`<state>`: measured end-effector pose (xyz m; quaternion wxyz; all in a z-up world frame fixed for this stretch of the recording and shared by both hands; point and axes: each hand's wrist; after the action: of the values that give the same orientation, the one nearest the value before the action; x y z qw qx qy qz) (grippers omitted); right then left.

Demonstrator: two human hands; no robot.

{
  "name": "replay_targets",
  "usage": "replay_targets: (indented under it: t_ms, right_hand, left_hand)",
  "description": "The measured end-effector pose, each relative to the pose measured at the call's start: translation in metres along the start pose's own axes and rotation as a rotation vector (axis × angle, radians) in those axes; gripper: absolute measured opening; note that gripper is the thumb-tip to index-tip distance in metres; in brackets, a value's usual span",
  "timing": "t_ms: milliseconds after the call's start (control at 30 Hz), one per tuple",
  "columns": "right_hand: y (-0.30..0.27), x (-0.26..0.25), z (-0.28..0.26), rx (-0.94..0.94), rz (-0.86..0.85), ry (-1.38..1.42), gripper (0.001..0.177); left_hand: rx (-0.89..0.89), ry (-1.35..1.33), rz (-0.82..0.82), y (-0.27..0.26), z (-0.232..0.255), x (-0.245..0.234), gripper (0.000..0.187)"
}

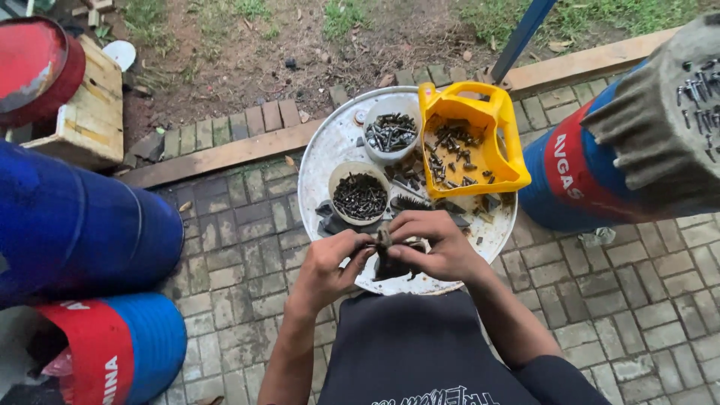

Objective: The person cleans small metal parts using a wire brush and a rag. They pick up individual pieces from a yellow container and a white bowl, scrub them with the brush, and wipe them with the rag. The person also uses a small tool to clean the inside of a cylindrical metal part.

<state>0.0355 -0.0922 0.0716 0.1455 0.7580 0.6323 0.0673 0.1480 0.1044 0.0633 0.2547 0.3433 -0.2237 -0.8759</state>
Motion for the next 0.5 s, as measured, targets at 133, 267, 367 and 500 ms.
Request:
replay_targets:
  t_ms: [133,267,367,500]
  right_hand:
    - [0.003,-0.003,0.006,-0.035,0.087,0.038,0.003]
    - [-0.002,-0.001,-0.002,-0.025,0.072,0.057,0.008]
    - [0.0,0.004,-0.001,-0.093,-0.01,-0.096,0.012]
    - [0.002,0.006,0.013,-0.185,0.082,-0.385,0.012]
  left_hand:
    - [0.029,0.009,-0.018,-0.001,-0.01,-0.003,0.008]
    - [-0.007,0.001,-0.008,0.003,-0.011,-0.002,0.007]
    - [0.0,-0.006,0.002,0.0,-0.013,0.004,0.005]
    - [0.017,0.02,0.058,0.002,-0.012,0.008,0.005]
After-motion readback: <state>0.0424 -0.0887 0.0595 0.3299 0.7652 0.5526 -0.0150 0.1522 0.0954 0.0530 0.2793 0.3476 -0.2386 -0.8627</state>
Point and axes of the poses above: each hand's wrist, its own y-axis towards the middle knuckle, its own x-axis out of the palm, z = x × y, and after that the axes turned 11 degrees about x, right-handed
